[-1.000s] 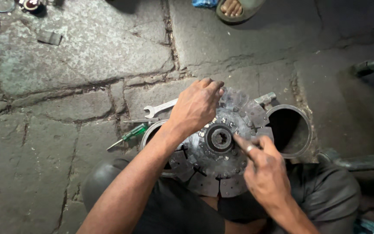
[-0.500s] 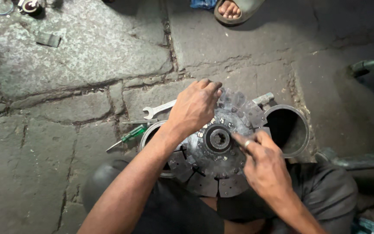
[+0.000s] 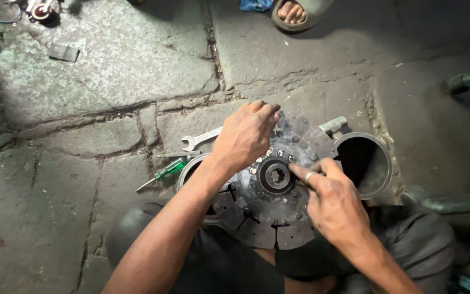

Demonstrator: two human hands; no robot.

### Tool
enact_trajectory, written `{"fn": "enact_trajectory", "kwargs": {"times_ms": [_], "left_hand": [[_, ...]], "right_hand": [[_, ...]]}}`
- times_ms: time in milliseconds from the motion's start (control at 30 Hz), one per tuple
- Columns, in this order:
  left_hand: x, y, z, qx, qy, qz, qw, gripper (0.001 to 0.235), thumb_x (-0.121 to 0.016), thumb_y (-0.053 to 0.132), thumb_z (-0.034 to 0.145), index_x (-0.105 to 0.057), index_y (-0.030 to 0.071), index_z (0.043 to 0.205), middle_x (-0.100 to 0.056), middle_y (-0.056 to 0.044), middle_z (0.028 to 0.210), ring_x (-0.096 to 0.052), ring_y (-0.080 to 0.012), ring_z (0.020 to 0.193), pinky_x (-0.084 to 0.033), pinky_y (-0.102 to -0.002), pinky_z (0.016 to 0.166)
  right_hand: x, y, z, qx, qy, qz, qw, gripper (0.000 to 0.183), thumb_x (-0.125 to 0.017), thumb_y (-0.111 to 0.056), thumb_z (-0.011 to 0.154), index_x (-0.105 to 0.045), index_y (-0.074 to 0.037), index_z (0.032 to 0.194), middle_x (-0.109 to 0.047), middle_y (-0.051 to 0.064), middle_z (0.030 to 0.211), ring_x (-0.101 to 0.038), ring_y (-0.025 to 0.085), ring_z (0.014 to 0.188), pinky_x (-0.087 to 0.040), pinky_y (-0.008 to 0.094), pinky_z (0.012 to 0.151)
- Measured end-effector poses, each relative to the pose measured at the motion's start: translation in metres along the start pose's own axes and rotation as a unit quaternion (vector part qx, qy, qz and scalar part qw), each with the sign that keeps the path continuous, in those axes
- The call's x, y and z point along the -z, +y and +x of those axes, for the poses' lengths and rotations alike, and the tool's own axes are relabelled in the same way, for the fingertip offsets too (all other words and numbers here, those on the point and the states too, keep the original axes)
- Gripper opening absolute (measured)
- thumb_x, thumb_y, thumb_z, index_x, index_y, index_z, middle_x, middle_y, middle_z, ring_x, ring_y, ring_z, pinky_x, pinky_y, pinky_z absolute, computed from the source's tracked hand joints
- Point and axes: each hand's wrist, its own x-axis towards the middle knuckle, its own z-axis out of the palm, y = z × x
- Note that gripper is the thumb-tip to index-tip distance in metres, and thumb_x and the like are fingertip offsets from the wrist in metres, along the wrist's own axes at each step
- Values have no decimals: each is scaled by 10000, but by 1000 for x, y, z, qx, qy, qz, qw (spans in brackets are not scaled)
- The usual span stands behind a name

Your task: The person sits on the floor and uses a small green-handled tool to scrape or clean the surface of a circular clutch assembly. They rotate the assembly and continue scraping different sections while holding it steady with the other hand.

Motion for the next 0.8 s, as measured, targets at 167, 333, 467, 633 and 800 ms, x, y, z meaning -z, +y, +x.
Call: {"fn": "enact_trajectory", "kwargs": {"times_ms": [167, 333, 467, 633, 800], "left_hand": [[4, 5, 5, 25, -31, -3, 999, 299, -564, 229, 1022, -673, 44, 1229, -683, -171, 1058, -646, -371, 1016, -511, -462, 869], [16, 3, 10, 125, -79, 32, 988, 368, -558, 313, 1024, -667, 2, 1188, -688, -218, 1016, -663, -401, 966, -513, -492, 845], [30, -7, 17, 214, -173, 31, 961, 452, -554, 412, 1031, -708, -12, 1062, -707, -225, 918, -691, -378, 899, -511, -485, 821], [28, -14, 26, 326, -185, -106, 921, 502, -598, 448, 950, -705, 7, 1166, -769, -165, 925, -729, -234, 854, -542, -403, 812], [26, -17, 37, 405, -199, -176, 875, 498, -610, 436, 936, -735, 0, 1143, -782, -97, 910, -683, -156, 851, -539, -356, 809]], "right_hand": [[12, 29, -22, -69, -70, 44, 994, 542, -638, 50, 782, -771, -180, 1255, -616, 149, 847, -656, 272, 733, -537, 358, 683], [7, 121, -101, -215, -3, 216, 952, 403, -636, 21, 892, -751, -26, 1276, -672, 110, 928, -591, 228, 687, -499, 360, 589], [-6, 233, -159, -254, -40, 235, 938, 428, -618, -18, 980, -722, -7, 1395, -638, 144, 973, -587, 252, 710, -511, 405, 604], [-65, 342, -177, -365, -106, 205, 902, 409, -611, -19, 994, -698, 16, 1392, -633, 158, 988, -585, 259, 723, -504, 407, 605], [-105, 383, -158, -431, -124, 209, 869, 391, -605, -20, 1008, -674, 40, 1388, -627, 172, 1003, -582, 266, 736, -496, 408, 607]]}}
